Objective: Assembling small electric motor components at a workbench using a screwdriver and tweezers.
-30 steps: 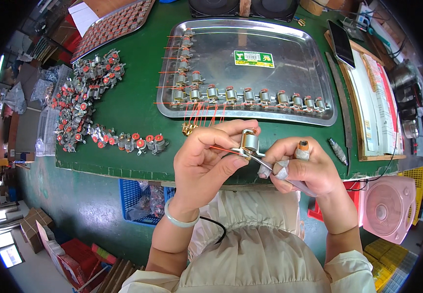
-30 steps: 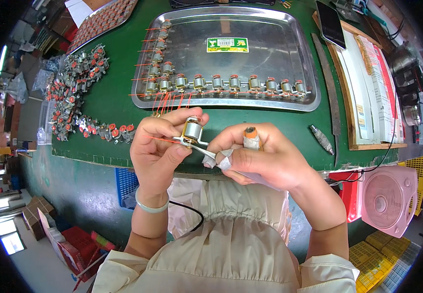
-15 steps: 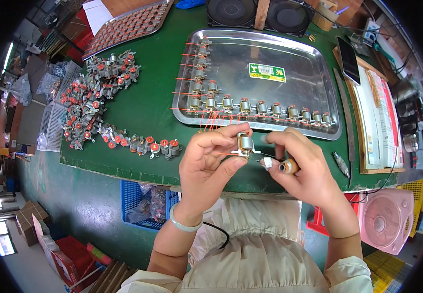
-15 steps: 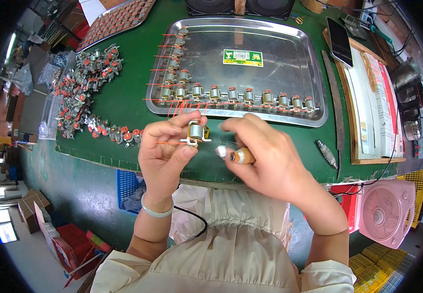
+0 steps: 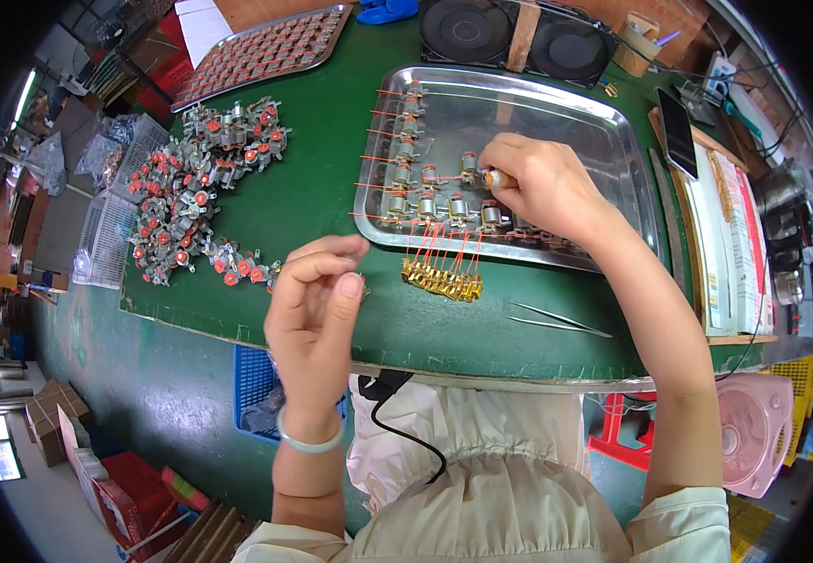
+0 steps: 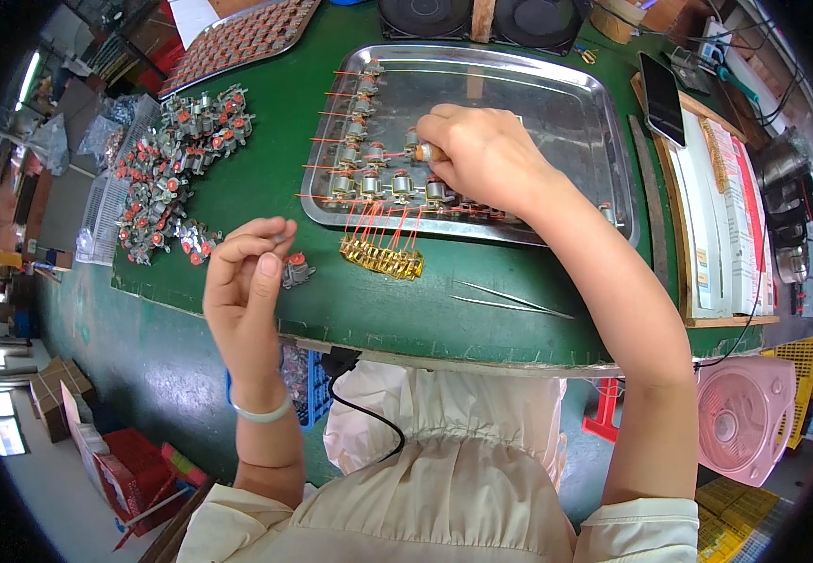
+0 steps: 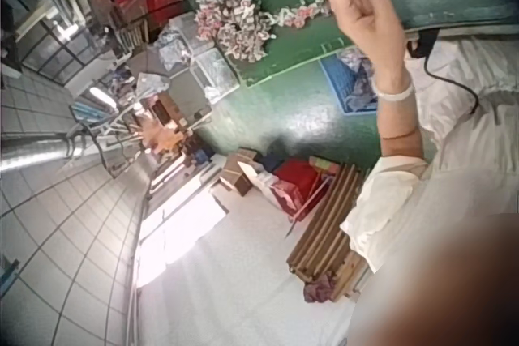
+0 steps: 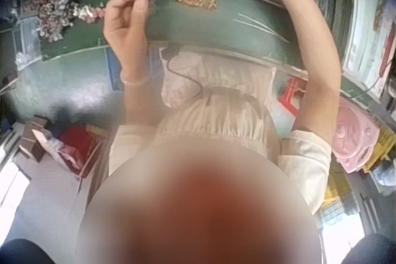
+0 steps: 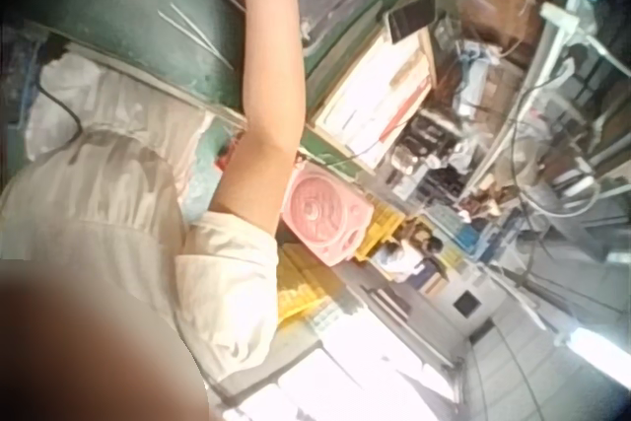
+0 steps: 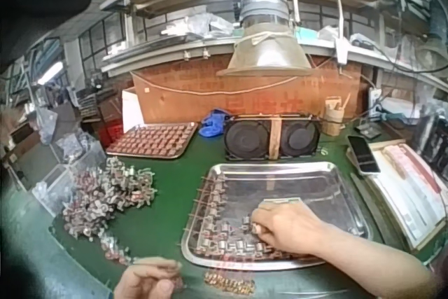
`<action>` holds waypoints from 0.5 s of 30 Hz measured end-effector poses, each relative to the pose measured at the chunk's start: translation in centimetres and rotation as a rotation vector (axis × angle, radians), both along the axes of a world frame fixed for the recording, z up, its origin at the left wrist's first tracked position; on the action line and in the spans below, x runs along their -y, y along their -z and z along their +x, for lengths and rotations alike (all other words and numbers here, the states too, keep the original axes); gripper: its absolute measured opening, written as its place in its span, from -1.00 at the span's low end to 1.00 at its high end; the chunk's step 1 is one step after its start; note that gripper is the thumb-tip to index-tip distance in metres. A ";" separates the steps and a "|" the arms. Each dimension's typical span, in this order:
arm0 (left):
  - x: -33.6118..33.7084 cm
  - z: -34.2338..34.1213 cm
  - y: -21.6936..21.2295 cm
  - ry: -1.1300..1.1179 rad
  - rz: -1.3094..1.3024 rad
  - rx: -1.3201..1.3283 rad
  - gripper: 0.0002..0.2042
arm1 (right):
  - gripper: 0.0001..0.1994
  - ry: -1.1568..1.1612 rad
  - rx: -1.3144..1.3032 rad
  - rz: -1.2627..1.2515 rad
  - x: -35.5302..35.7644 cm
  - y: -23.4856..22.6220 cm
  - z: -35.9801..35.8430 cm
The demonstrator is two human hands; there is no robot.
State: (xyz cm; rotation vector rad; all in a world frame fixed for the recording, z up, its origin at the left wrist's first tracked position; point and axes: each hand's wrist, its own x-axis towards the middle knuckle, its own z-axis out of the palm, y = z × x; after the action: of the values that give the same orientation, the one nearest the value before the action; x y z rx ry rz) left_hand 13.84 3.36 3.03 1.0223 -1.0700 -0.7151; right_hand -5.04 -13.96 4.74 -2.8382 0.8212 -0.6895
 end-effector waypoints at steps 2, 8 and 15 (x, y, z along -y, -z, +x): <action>-0.7 1.8 -0.9 0.042 0.137 0.299 -0.79 | -0.81 -0.029 -0.009 0.040 0.3 0.5 0.4; -0.6 3.1 -3.2 0.029 0.298 1.187 -0.54 | -0.85 -0.074 -0.049 0.031 0.7 0.9 0.8; 0.4 3.6 -2.8 0.147 0.243 1.276 -0.67 | -0.93 -0.127 -0.072 -0.061 0.7 0.8 0.7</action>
State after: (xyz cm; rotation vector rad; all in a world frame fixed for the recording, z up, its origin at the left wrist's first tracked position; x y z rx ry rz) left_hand 17.46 2.95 5.81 1.6776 -2.1922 -0.2341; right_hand -4.37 -14.67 3.93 -2.9546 0.6320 -0.6090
